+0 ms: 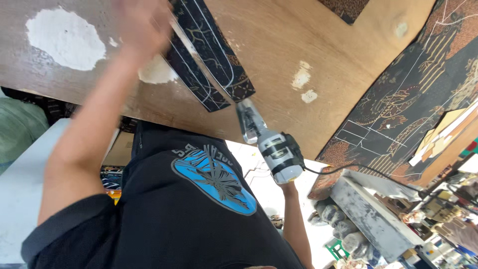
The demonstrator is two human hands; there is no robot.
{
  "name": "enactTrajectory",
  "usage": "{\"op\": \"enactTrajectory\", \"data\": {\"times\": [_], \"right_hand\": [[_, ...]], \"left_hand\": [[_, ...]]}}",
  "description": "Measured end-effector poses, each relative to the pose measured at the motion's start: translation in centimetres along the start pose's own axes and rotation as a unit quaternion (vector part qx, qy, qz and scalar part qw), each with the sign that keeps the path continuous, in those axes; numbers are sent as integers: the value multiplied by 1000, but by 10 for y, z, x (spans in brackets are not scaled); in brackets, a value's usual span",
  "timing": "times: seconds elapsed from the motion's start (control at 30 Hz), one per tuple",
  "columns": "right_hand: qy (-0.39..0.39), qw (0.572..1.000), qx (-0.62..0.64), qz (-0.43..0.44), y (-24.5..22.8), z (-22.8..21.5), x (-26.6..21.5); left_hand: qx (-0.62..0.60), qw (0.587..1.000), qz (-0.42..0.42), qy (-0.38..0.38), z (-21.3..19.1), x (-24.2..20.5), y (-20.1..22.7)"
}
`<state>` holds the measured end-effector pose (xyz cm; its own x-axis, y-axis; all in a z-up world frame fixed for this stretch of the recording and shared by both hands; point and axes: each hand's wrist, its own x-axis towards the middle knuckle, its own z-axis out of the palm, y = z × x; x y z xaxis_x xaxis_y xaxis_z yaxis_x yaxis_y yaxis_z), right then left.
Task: The person uses a handheld electric cutter to trim patterned fabric pieces on a wooden work table, then switches to scissors to refine the edges. The person handles multiple fabric pieces, repositioning them as needed, and discards trimmed scraps.
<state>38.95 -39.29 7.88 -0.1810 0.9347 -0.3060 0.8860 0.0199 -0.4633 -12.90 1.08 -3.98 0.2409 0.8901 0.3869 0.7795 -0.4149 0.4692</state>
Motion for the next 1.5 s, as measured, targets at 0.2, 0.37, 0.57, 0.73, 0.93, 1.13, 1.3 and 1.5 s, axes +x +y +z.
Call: {"op": "enactTrajectory", "data": {"times": [0.2,0.37,0.57,0.73,0.93,1.13,1.3,1.5], "right_hand": [[36,938,68,338,-30,-5,10],[23,942,145,301,-38,-38,31],[-6,976,159,150,17,-39,36],[-39,998,-17,-42,89,-26,35],[-43,999,-10,-21,72,-20,53],[-5,992,98,-84,16,-40,92],[-30,992,87,-91,-6,-45,116],[-22,990,57,-124,-25,-49,147]], "left_hand": [[-141,971,46,-187,28,-58,195],[-61,985,66,-148,17,-48,223],[-60,986,85,-131,33,-48,219],[-115,963,51,-238,31,-57,220],[-53,978,-33,-197,22,-49,174],[128,984,6,-123,36,-55,153],[129,984,6,-122,38,-60,154],[153,982,13,-111,32,-55,154]]}}
